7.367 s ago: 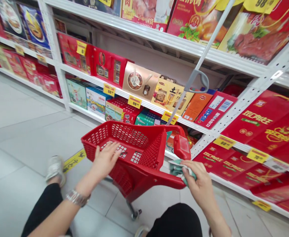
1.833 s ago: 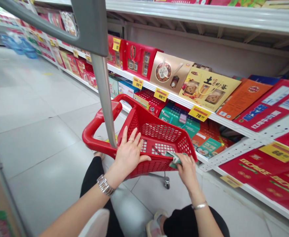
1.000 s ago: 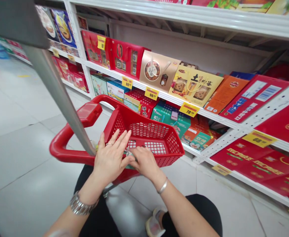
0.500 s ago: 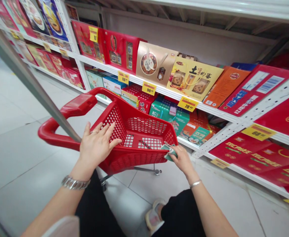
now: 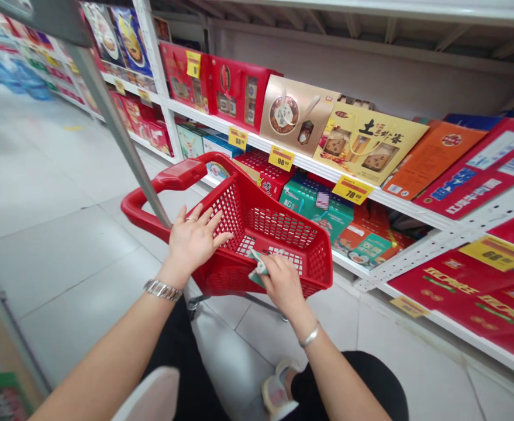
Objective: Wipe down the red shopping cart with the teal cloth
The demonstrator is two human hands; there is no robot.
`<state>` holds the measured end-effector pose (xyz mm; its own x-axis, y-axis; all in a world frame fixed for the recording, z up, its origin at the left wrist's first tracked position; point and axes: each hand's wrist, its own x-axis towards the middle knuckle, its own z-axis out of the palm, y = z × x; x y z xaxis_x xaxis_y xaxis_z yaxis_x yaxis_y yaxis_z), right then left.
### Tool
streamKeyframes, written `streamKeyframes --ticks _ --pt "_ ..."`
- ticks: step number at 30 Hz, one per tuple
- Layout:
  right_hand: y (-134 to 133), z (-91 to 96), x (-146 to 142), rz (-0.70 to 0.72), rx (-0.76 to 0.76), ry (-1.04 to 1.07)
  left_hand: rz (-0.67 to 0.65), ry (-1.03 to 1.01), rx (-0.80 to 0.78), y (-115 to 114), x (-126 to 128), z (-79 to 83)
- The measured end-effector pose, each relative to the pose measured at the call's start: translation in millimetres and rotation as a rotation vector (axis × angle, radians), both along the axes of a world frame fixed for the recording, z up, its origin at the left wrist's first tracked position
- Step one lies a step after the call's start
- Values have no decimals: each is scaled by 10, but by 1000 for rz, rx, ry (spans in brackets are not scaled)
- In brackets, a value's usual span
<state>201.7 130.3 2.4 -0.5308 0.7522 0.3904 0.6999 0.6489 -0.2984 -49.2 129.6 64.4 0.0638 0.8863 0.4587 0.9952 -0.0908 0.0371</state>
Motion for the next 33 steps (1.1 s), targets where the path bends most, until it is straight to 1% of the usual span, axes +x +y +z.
streamKeyframes --ticks 3,5,7,8,10,13,18,21,25,29,31,33 --pt "105 188 -551 76 -9 -62 2 -25 27 9 114 -16" --pt "157 275 -826 81 -22 -98 -13 -48 48 14 178 -35" --pt "182 314 -976 43 -44 -118 -39 -62 60 11 221 -48" --pt "185 316 -1000 19 -52 -126 -45 -64 65 7 234 -53" --pt "182 290 -954 -13 -48 -143 -42 -60 66 -2 241 -61" --pt "180 197 -710 -36 -18 -178 -14 -56 55 -15 223 -79" --pt "208 -23 -132 -107 13 -196 25 -69 55 -31 174 -111" --pt "223 -138 191 -123 45 -190 32 -59 61 -48 144 -114" --pt "214 -244 610 -147 77 -183 43 -17 63 -62 95 -105" --pt "155 -327 1040 -197 76 -166 36 -22 58 -41 38 -82" --pt "96 -362 1191 -206 74 -139 34 -21 48 -19 6 -74" --pt "13 -389 1254 -206 75 -113 26 -25 38 10 -33 -75"
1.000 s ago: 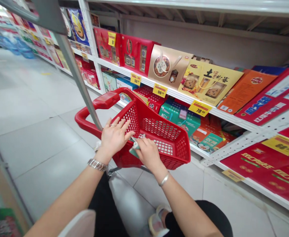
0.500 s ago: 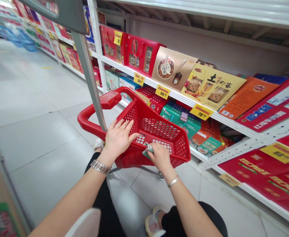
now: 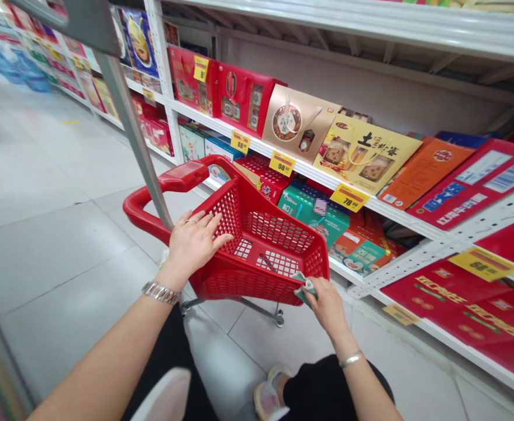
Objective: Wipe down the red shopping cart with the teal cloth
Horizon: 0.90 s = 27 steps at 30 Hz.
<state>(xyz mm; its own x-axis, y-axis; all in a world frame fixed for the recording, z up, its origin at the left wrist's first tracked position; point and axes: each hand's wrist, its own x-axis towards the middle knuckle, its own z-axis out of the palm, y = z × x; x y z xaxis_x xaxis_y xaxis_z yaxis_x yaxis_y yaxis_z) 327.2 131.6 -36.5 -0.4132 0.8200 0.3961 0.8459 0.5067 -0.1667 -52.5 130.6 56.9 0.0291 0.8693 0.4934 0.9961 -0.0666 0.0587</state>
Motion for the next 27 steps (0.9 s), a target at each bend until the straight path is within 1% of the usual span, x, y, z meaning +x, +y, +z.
streamKeyframes --ticks 2,4,7,10,12,13,15,17,18,21,24,27 --pt "-108 -20 -25 -15 8 10 -7 -9 -3 38 -53 -3" --pt "-236 -39 -110 -45 15 9 -5 -3 1 86 -122 3" --pt "-447 -84 -286 -87 39 17 -28 39 10 173 -234 35" --pt "-661 -147 -493 -134 116 52 -39 40 17 250 -266 25" --pt "-798 -182 -649 -145 172 92 -37 24 6 258 -182 -48" --pt "-864 -192 -729 -143 188 114 -53 18 -11 241 -102 -106" --pt "-983 -196 -883 -127 185 146 -148 6 -64 158 122 -247" --pt "-1083 -176 -1018 -81 142 165 -228 -35 -116 25 390 -391" --pt "-1124 -159 -1076 -45 110 172 -246 -64 -126 -52 519 -453" --pt "-1217 -103 -1212 80 -7 199 -248 -140 -136 -262 801 -579" --pt "-1290 -78 -1299 148 -109 224 -207 -179 -141 -371 863 -621" --pt "-1357 -104 -1326 226 -137 204 -177 -170 -152 -363 765 -614"
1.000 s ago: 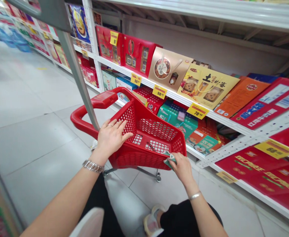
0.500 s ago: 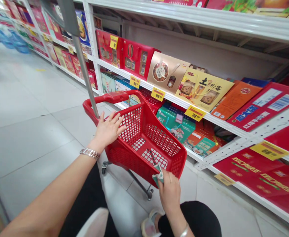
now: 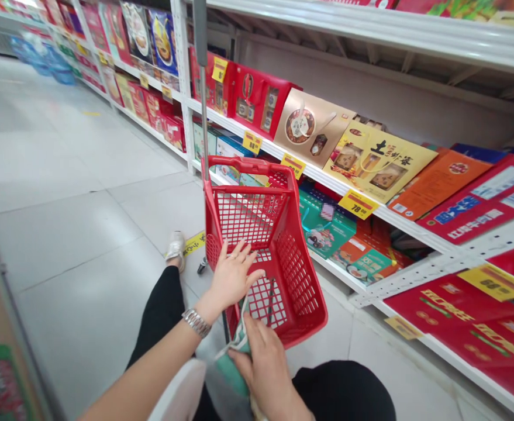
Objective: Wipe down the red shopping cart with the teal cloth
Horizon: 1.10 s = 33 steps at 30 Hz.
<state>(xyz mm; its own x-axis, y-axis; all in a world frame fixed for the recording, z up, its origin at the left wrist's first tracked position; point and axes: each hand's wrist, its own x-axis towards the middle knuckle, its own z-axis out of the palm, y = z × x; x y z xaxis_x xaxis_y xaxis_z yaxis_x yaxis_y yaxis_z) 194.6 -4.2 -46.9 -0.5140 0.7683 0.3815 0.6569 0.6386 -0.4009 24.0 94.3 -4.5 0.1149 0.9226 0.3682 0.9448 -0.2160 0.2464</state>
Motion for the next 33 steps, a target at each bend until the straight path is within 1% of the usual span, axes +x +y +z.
streamKeyframes --ticks 3,5,7,10,13,15,17,19,21,24,26,29,31,33 --pt "-20 -29 76 105 37 -76 -27 28 -16 71 -138 16" --pt "28 -24 213 146 64 -123 -53 36 -20 131 -218 15" --pt "132 3 422 135 88 -149 -82 41 -15 190 -284 5" --pt "352 46 824 87 133 -174 -130 49 -17 266 -350 -19" --pt "548 32 1192 51 187 -210 -139 47 -44 311 -345 -40" --pt "629 -21 1349 30 206 -221 -122 41 -52 323 -294 -56" --pt "667 -89 1417 10 219 -201 -99 30 -44 331 -227 -72" --pt "672 -144 1404 -6 238 -163 -77 16 -29 347 -177 -83" --pt "657 -163 1330 -6 246 -139 -60 6 -23 376 -176 -77" --pt "611 -131 1131 9 230 -129 -31 7 -36 423 -278 -26" --pt "569 -97 948 4 210 -120 29 9 -29 411 -368 20" --pt "494 -61 621 0 178 -108 139 -3 16 256 -429 45" --pt "438 -42 394 27 152 -105 153 -12 33 69 -395 1" --pt "387 -18 193 80 123 -104 129 -21 17 -134 -332 -91"
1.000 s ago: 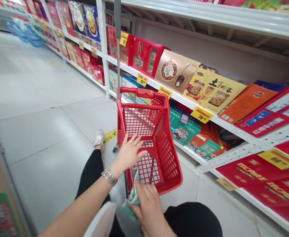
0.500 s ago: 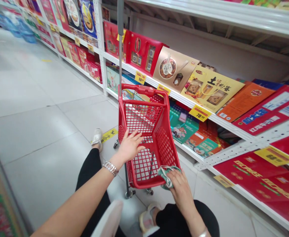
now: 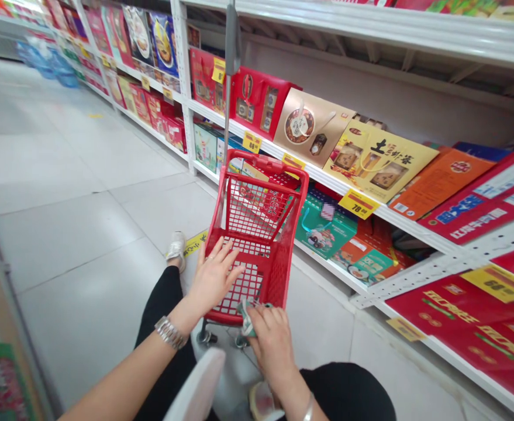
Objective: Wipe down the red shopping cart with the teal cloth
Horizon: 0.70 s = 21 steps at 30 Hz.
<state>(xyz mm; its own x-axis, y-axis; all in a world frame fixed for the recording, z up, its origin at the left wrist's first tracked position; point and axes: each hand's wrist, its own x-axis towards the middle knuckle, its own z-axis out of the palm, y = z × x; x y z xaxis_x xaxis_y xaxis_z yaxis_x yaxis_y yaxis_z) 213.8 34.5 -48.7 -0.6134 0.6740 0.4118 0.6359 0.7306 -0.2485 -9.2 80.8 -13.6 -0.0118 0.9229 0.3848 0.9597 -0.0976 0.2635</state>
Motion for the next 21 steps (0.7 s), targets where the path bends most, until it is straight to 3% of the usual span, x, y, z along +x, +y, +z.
streamKeyframes --ticks 4,8,10,14,17,21 --pt "-37 53 -219 148 -37 5 -7 -5 -107 -254 42 -209" --pt "100 160 -119 261 -11 143 48 31 -122 -247 -65 -292" --pt "224 283 23 218 -36 242 11 24 -111 -217 -91 -291" --pt "429 562 268 -1 19 367 11 13 -110 -209 -4 -271" --pt "441 604 274 50 50 261 6 32 -122 -243 122 -243" --pt "398 438 202 229 -100 -34 -23 47 -132 -310 267 -202"
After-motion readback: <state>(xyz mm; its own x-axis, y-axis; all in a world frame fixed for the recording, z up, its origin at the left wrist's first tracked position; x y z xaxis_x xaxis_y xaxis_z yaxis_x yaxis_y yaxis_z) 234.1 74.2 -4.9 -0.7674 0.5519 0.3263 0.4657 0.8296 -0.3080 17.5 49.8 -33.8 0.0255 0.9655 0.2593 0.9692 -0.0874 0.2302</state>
